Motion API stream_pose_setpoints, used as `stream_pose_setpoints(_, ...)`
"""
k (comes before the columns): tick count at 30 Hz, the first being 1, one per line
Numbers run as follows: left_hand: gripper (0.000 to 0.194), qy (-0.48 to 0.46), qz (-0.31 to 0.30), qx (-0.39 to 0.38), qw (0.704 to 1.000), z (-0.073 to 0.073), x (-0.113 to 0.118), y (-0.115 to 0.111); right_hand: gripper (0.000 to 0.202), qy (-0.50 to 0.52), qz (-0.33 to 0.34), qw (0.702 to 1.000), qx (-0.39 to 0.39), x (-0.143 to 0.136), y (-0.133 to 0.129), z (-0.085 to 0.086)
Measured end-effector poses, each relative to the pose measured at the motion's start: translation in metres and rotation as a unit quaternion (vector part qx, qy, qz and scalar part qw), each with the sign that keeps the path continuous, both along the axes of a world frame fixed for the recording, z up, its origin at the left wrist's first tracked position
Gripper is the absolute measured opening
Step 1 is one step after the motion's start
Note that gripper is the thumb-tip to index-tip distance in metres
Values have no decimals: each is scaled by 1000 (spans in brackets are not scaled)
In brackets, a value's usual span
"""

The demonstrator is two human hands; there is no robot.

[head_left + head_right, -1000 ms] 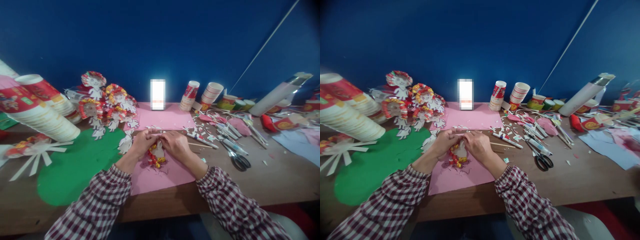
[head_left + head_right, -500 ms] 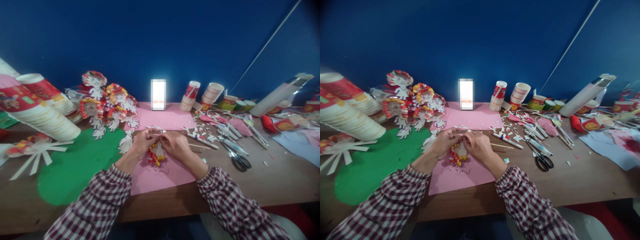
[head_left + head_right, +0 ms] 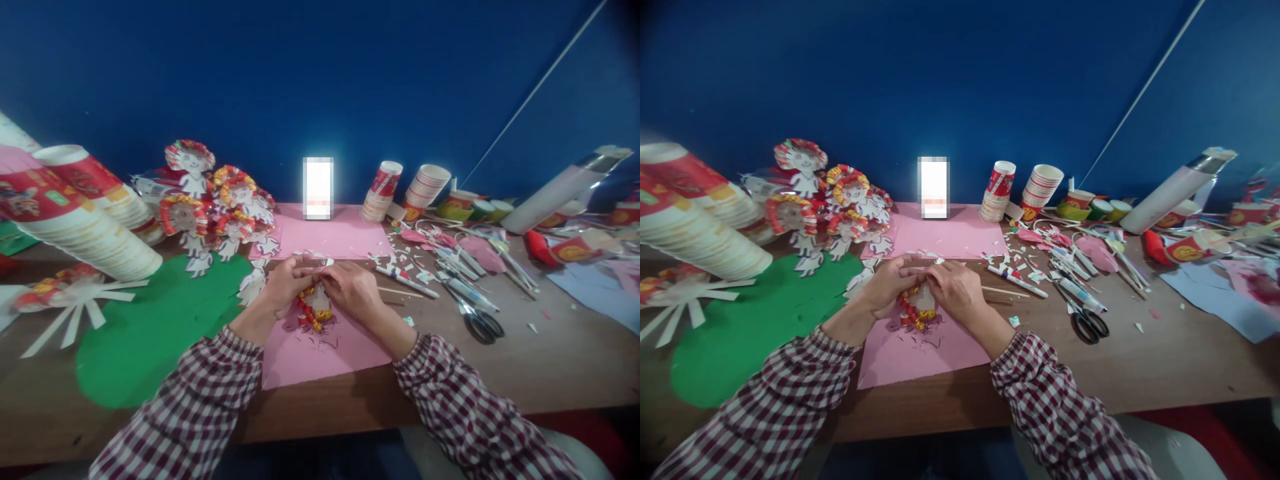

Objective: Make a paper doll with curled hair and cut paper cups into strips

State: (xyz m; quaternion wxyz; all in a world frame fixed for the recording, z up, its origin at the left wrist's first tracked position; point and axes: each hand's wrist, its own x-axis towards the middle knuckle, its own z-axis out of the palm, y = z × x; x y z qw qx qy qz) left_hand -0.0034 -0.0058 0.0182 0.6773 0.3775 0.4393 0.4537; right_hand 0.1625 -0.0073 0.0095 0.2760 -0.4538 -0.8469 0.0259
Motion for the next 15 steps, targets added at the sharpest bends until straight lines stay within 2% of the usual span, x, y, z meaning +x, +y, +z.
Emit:
stream_pose_setpoints(5,57,7,-15,12,1000,-3,1,1,17,-5,11,1000,9,1,1,0)
stream_pose_setpoints(10,28,61,-39,28,997,-5,0,2,17,13,21,1000,16,2,1,2)
stream_pose_setpoints(15,28,86,-15,47,995,-9,0,2,13,9,5,1000,20,2,2,2)
